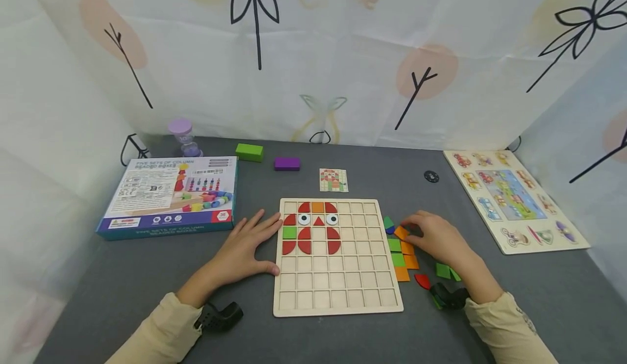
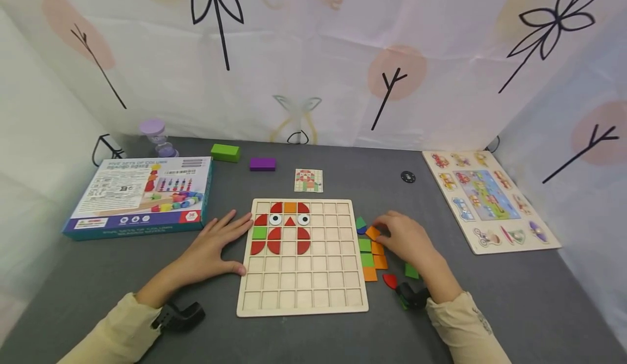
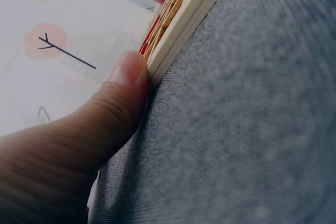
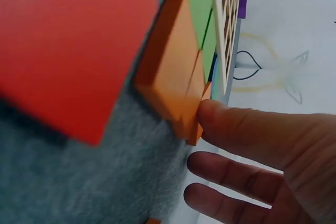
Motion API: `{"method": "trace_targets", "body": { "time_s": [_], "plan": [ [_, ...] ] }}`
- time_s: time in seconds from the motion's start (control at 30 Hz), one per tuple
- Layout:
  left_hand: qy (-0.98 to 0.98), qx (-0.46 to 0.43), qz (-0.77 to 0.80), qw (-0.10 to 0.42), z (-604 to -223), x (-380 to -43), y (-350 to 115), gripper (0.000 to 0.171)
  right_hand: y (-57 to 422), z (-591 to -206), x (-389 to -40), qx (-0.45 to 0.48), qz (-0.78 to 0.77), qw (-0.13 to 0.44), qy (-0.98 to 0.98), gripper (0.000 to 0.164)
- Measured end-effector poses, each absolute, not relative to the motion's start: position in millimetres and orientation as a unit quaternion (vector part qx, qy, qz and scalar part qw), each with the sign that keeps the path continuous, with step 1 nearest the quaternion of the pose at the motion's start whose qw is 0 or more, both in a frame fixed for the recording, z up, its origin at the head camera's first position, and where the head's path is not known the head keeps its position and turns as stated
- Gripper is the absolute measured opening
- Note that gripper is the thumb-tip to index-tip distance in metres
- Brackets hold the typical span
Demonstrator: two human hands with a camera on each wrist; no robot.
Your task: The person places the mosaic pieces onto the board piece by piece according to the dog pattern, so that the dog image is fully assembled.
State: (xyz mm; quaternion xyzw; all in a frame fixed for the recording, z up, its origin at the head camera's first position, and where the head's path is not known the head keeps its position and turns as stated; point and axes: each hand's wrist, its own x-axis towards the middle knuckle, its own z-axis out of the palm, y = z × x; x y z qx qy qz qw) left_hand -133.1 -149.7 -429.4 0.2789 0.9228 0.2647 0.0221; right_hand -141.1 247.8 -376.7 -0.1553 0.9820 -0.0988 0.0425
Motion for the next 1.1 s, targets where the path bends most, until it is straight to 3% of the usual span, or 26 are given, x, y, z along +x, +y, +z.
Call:
{"method": "trace_targets", "body": {
  "time_s": [0.33,0.63,0.9,1.1],
  "plan": [
    [0.926,0.274,0.260,0.029,-428.8,-132.8,-150.4,0.098,236.0,-376.5,-145.0,-0.143,-0.074,0.044,0.986,0.024],
    [0.926,0.273,0.258,0.032,-428.0,-132.4,-149.6,0.098,221.0,-368.4,-145.2,-0.145,-0.063,-0.022,0.987,0.027],
    [0.924,0.275,0.264,0.029,-427.2,-132.1,-149.0,0.098,161.4,-360.5,-138.2,-0.268,-0.109,-0.038,0.957,0.030],
    [0.924,0.275,0.264,0.026,-428.0,-131.8,-148.7,0.098,117.7,-365.4,-134.1,-0.348,-0.073,-0.047,0.933,0.021]
  ]
}}
